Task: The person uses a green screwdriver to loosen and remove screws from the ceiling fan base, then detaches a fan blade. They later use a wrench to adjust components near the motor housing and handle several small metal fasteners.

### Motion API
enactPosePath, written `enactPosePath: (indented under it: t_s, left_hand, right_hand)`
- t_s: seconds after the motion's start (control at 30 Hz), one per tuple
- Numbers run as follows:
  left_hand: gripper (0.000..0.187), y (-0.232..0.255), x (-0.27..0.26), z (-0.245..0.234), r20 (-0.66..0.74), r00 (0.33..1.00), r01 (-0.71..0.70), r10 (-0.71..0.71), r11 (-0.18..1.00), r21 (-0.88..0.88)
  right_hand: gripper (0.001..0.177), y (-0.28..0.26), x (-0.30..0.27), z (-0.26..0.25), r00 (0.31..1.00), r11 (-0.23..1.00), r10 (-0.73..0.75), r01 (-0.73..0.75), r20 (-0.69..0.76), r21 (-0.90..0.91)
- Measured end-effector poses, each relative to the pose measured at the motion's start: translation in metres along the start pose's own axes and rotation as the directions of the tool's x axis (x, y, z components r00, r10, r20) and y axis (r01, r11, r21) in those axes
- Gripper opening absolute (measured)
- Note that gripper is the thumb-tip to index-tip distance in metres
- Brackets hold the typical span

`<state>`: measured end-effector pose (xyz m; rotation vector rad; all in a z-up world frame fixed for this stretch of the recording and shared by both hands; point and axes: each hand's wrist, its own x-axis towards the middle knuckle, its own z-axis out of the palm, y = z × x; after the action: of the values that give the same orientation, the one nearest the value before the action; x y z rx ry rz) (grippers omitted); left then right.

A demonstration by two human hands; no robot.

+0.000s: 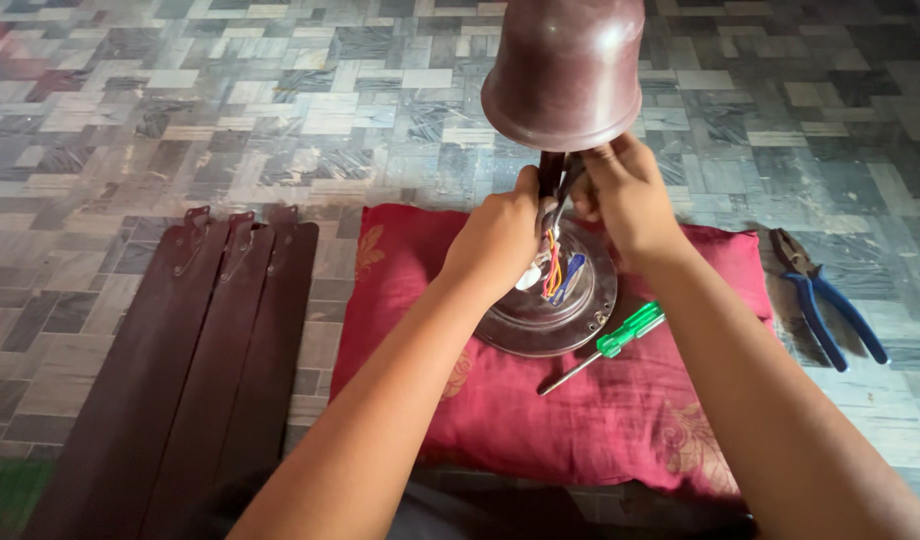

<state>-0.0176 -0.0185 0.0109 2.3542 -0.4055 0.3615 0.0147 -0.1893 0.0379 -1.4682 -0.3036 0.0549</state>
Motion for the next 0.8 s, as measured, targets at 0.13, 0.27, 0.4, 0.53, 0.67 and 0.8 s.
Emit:
enactPosePath:
  t_s: [0.13, 0.27, 0.4, 0.53, 0.67, 0.8]
  left_hand:
    - [0.023, 0.003, 0.0, -0.006, 0.023, 1.0, -0.014, 0.013, 0.999, 0.036]
    - [0.023, 0.014, -0.001, -0.016, 0.075, 0.995, 0.068, -0.063, 0.996, -0.066]
    - [0.024, 0.021, 0.0, -0.026, 0.17, 0.97, 0.202, -0.172, 0.963, -0.177]
    - [0.022, 0.018, 0.003, -0.025, 0.185, 0.97, 0.173, -0.158, 0.982, -0.069]
    - [0.017, 0.01, 0.003, -0.019, 0.114, 0.992, 0.062, -0.054, 0.996, -0.068]
    - [0.017, 0.01, 0.003, -0.019, 0.106, 0.993, 0.061, -0.047, 0.989, -0.132]
  right_hand:
    - [0.024, -0.001, 0.001, 0.009, 0.997, 0.997, -0.066, 0.067, 0.035, -0.038]
    - [0.028, -0.008, -0.015, 0.013, 0.996, 0.996, -0.08, 0.078, -0.048, -0.048]
    - [0.021, -0.016, -0.045, 0.017, 0.979, 0.949, -0.201, 0.188, -0.025, -0.253]
    - [0.011, -0.019, -0.077, 0.018, 0.96, 0.861, -0.279, 0.262, 0.026, -0.436]
    - [0.015, -0.018, -0.101, 0.017, 0.919, 0.707, -0.389, 0.344, 0.067, -0.617]
    - [0.027, -0.011, -0.118, 0.024, 0.861, 0.533, -0.488, 0.426, 0.146, -0.731]
